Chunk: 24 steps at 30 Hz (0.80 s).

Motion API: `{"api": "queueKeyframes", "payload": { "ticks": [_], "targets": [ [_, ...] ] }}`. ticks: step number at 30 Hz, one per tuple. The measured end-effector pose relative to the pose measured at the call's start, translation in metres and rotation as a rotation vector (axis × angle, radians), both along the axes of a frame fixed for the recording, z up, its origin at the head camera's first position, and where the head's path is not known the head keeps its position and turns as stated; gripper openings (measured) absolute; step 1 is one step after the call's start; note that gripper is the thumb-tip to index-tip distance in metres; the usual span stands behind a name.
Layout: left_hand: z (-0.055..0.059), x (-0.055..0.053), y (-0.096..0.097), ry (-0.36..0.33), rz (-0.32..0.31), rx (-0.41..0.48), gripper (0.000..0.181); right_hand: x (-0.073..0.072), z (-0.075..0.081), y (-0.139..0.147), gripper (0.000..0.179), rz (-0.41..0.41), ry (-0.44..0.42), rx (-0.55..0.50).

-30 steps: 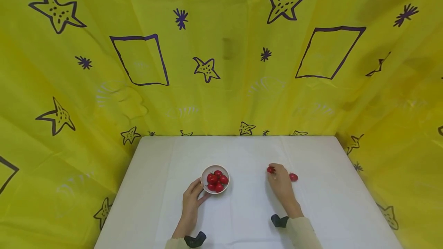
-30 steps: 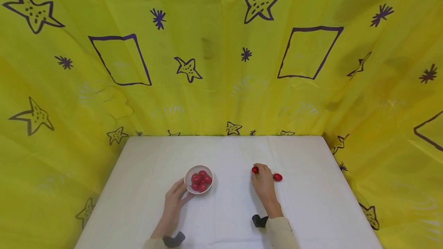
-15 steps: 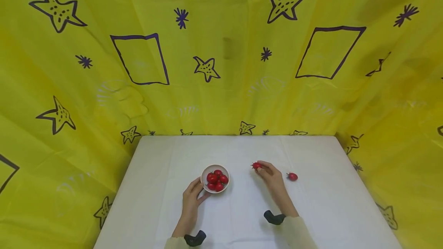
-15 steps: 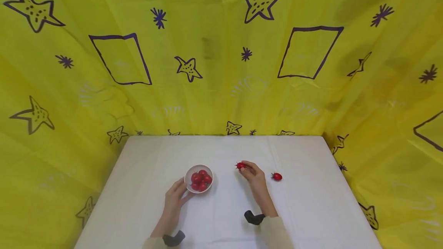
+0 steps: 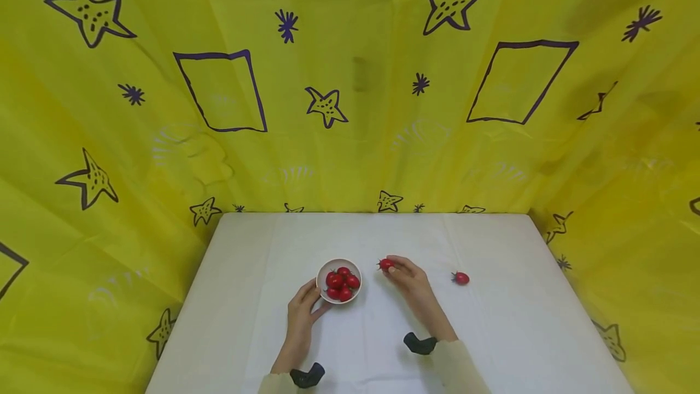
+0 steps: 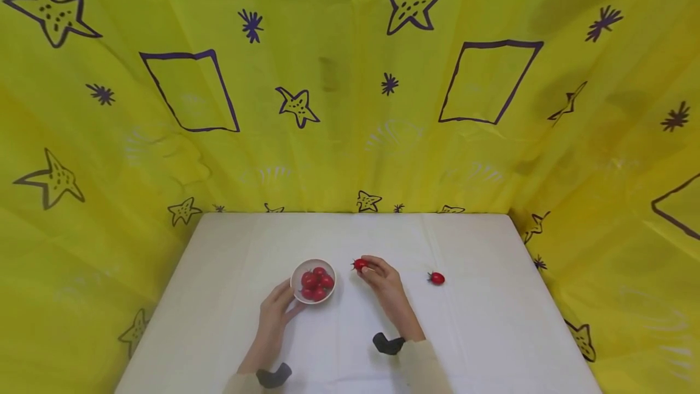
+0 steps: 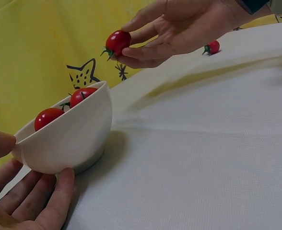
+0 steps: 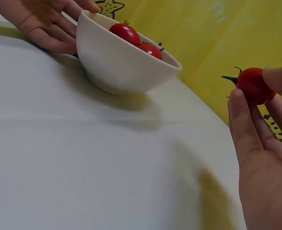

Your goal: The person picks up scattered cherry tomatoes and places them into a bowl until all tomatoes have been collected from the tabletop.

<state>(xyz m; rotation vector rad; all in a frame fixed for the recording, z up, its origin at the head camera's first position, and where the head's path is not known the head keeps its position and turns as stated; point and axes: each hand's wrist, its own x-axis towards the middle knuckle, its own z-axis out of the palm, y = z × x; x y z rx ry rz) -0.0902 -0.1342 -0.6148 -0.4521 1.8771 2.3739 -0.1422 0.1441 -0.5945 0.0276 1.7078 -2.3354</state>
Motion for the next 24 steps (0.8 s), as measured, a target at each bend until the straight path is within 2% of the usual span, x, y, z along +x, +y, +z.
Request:
{"api": "queueKeyframes", "payload": {
  "ticks": [5,14,24],
  "targets": [
    [0.001,0.000,0.000,-0.001,-0.012,-0.009,0.050,-0.002,0.004,-0.014,0.050,0.016,0.044,0.018],
    [0.002,-0.002,0.001,-0.012,-0.009,-0.020,0.050,0.002,0.002,-0.043,0.043,0.011,0.092,0.140],
    [-0.001,-0.001,0.000,-0.006,-0.011,-0.031,0.050,0.008,0.005,-0.069,0.036,0.040,0.295,0.379]
  ]
}}
